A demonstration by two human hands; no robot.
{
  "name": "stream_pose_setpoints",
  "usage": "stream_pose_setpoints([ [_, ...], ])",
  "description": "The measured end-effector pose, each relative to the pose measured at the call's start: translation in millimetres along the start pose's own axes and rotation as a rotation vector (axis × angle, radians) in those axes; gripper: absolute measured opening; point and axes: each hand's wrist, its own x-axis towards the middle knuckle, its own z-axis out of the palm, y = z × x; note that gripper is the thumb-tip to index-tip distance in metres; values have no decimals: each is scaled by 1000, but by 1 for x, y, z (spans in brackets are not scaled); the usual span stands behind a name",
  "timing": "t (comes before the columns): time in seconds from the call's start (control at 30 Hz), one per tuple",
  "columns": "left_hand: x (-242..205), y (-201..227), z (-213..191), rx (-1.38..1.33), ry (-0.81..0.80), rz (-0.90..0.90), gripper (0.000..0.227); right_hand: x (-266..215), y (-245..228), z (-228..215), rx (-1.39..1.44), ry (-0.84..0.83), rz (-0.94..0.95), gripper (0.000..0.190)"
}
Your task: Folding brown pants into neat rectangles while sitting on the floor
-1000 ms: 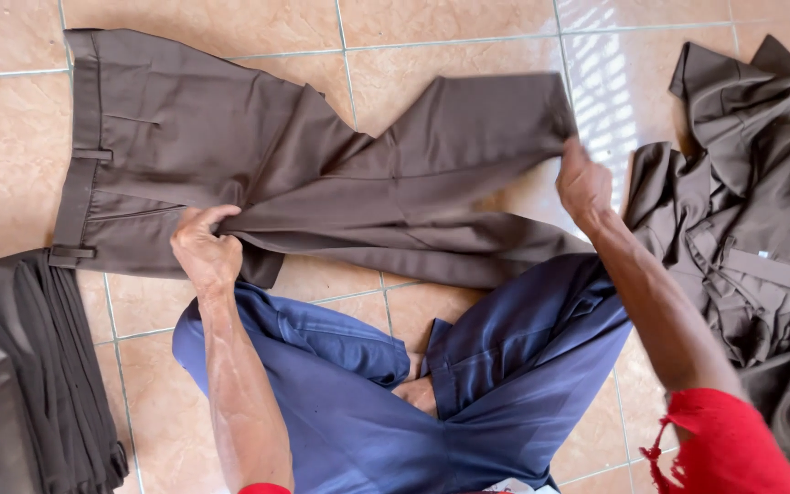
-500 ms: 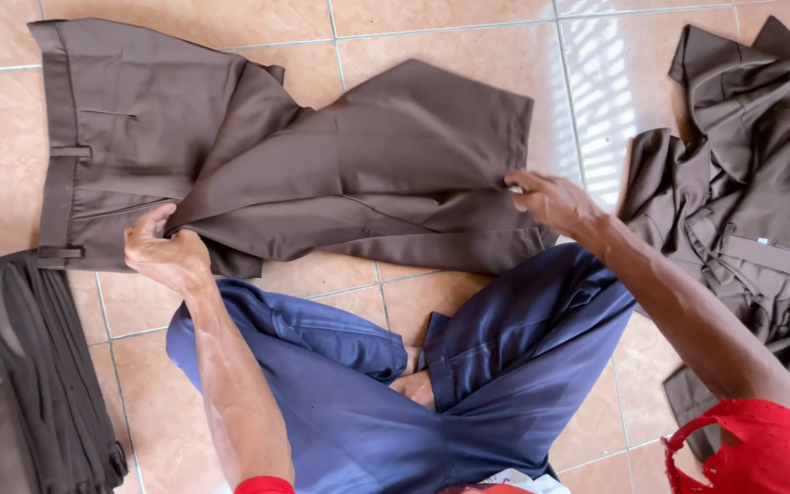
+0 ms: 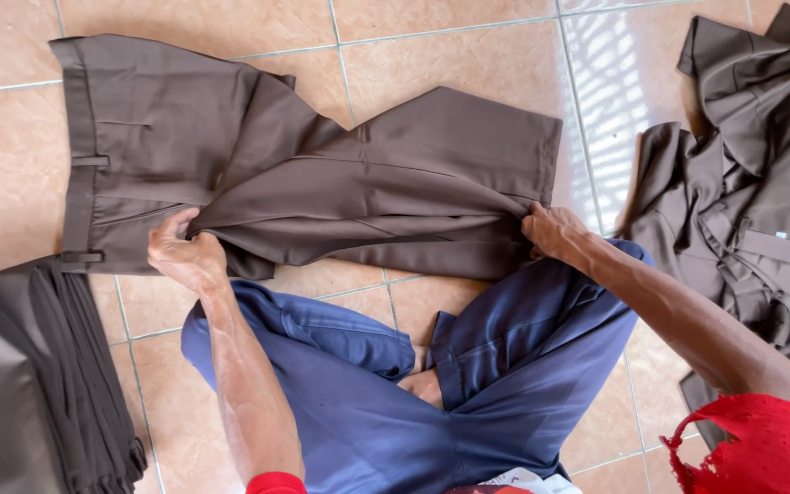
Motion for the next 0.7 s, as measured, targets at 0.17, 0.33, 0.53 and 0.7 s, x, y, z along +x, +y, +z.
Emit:
stream_pose_setpoints([
  [0.17, 4, 21, -15, -55, 27, 40, 39, -5, 18, -38, 150, -29, -27, 25],
  [0.33, 10, 91, -67, -370, -136, 259, 55, -127, 33, -199, -60, 423, 121, 23],
  [0.53, 1, 83, -73, -252, -82, 316, 56, -197, 67, -218, 7, 704, 39, 15],
  [0.7, -5, 83, -68, -175, -106, 314, 55, -197, 79, -202, 259, 881, 2, 19],
])
